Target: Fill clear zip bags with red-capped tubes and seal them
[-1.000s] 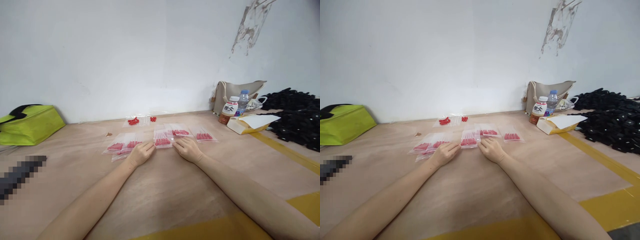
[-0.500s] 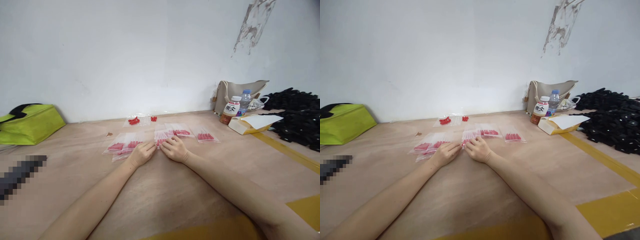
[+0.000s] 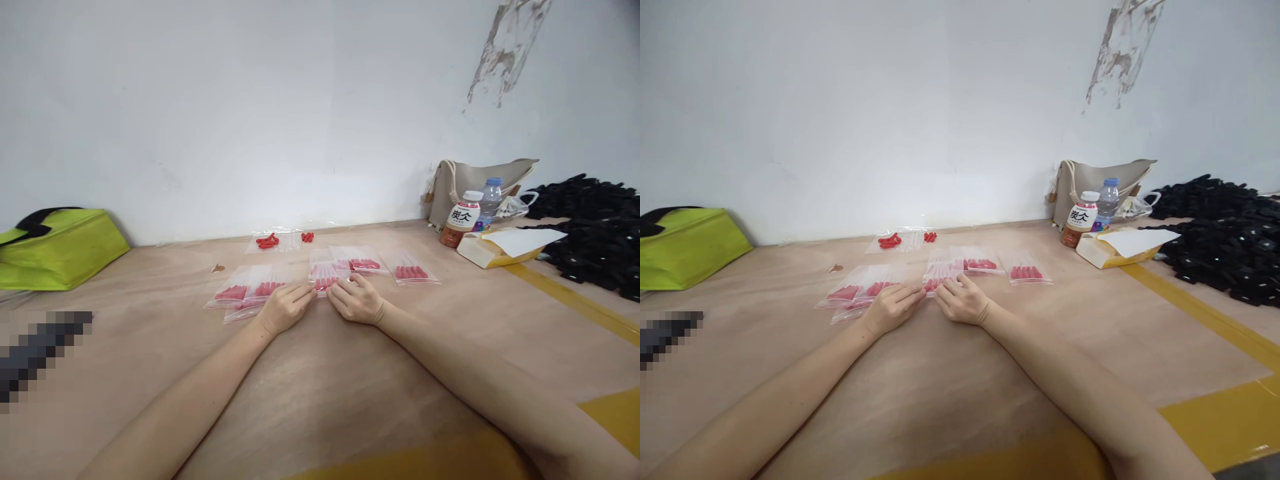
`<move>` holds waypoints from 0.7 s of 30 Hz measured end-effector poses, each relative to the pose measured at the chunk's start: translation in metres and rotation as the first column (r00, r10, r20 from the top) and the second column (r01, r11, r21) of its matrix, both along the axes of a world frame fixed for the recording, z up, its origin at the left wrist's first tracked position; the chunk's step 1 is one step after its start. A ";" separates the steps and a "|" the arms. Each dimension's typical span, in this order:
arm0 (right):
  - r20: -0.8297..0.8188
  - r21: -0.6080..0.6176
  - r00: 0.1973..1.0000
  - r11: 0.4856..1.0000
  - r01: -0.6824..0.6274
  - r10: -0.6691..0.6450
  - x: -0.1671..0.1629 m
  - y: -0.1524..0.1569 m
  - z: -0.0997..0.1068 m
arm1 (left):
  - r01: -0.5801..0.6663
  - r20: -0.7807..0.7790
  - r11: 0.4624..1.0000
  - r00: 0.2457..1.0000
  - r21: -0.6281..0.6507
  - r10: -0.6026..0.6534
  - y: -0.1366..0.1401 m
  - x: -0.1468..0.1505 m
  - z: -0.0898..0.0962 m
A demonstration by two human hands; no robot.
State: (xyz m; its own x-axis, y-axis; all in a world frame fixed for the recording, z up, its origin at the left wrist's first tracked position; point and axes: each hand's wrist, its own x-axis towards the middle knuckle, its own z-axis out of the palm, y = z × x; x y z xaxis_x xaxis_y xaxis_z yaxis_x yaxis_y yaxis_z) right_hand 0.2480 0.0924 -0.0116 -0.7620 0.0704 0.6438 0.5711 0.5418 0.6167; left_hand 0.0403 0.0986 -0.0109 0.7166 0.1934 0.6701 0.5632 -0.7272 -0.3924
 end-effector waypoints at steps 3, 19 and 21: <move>0.018 0.020 0.999 0.999 0.038 -0.039 0.013 -0.001 0.001 | 0.031 0.031 1.000 0.999 0.007 -0.031 -0.002 0.002 0.001; -0.110 0.034 0.988 0.993 0.111 -0.107 0.046 0.000 -0.004 | 0.089 0.110 0.994 0.989 0.057 -0.095 -0.001 0.004 0.001; -0.089 0.012 0.992 0.996 0.093 -0.092 0.042 -0.001 -0.004 | 0.088 0.119 0.995 0.989 0.040 -0.092 0.000 0.002 0.000</move>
State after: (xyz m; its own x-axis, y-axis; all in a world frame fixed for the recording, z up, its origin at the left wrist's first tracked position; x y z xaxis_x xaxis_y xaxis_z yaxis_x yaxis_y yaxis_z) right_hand 0.2903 0.0914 -0.0154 -0.6927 0.1270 0.7100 0.6710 0.4744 0.5698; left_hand 0.0426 0.0990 -0.0113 0.6439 0.1064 0.7577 0.5404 -0.7643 -0.3519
